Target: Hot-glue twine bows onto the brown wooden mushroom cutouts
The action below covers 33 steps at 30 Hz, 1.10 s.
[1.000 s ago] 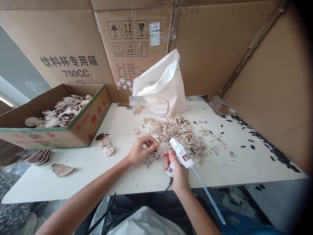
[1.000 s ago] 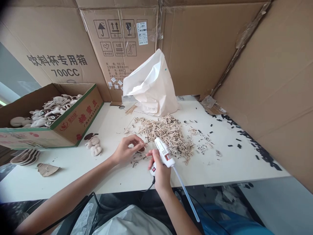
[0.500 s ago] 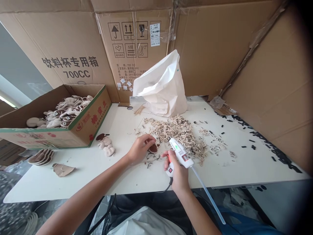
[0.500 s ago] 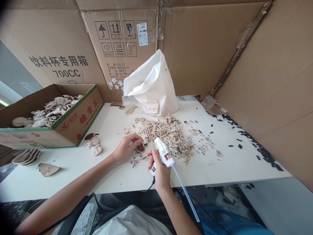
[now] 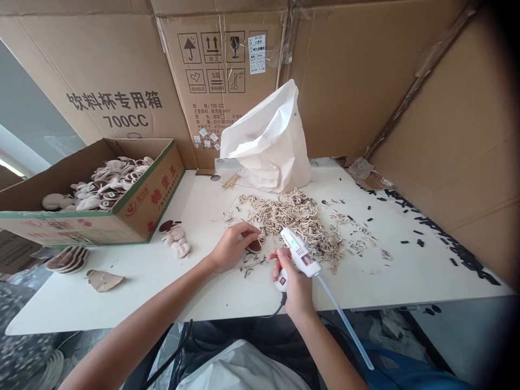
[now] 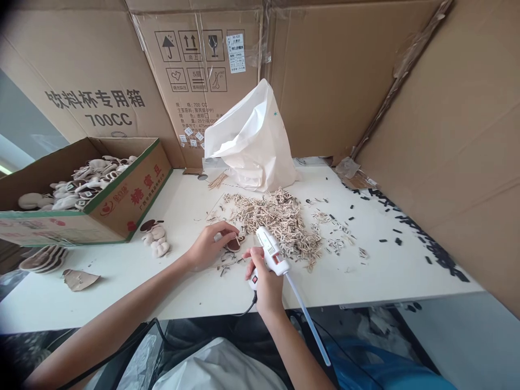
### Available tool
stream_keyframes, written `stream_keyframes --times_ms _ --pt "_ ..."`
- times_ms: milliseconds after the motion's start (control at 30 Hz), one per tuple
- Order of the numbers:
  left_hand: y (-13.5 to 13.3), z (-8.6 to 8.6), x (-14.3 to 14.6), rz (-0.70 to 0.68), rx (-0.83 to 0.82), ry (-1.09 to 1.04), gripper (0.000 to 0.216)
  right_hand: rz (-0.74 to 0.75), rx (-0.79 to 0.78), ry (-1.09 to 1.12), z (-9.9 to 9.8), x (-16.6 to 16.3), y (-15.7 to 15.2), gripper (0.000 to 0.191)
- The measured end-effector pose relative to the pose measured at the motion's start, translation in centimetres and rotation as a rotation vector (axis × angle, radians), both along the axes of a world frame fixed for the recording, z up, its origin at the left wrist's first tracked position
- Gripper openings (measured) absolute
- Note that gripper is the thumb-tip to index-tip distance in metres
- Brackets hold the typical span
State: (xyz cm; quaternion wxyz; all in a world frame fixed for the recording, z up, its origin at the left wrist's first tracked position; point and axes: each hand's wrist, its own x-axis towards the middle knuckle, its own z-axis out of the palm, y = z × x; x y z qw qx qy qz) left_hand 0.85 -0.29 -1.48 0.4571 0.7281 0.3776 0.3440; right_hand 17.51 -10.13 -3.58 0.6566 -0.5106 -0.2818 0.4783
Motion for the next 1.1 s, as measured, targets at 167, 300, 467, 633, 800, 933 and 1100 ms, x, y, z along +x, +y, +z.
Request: stream_keyframes --times_ms 167,300,467,633,800,933,1100 --pt "0.44 -0.3 -0.15 0.032 0.134 0.077 0.028 0.0 0.006 0.007 -0.08 0.01 -0.02 0.035" --pt "0.57 -0.39 -0.22 0.041 0.192 0.106 0.029 0.0 0.011 0.004 -0.16 0.01 0.03 0.035" --pt "0.39 -0.51 0.0 0.044 0.145 0.078 0.027 -0.005 0.008 -0.017 -0.1 -0.01 0.08 0.036" --pt "0.22 -0.39 0.2 0.035 0.066 0.044 0.025 0.0 0.005 -0.012 -0.04 -0.01 0.05 0.035" --pt "0.21 -0.33 0.2 0.066 0.126 0.101 0.024 0.006 0.004 -0.013 -0.05 0.02 0.05 0.035" --pt "0.28 -0.5 0.19 0.061 0.139 0.117 0.023 0.003 0.004 -0.016 0.05 0.02 0.05 0.035" --pt "0.36 -0.74 0.17 0.059 0.171 0.127 0.023 0.004 0.0 -0.004 0.18 0.0 0.07 0.036"
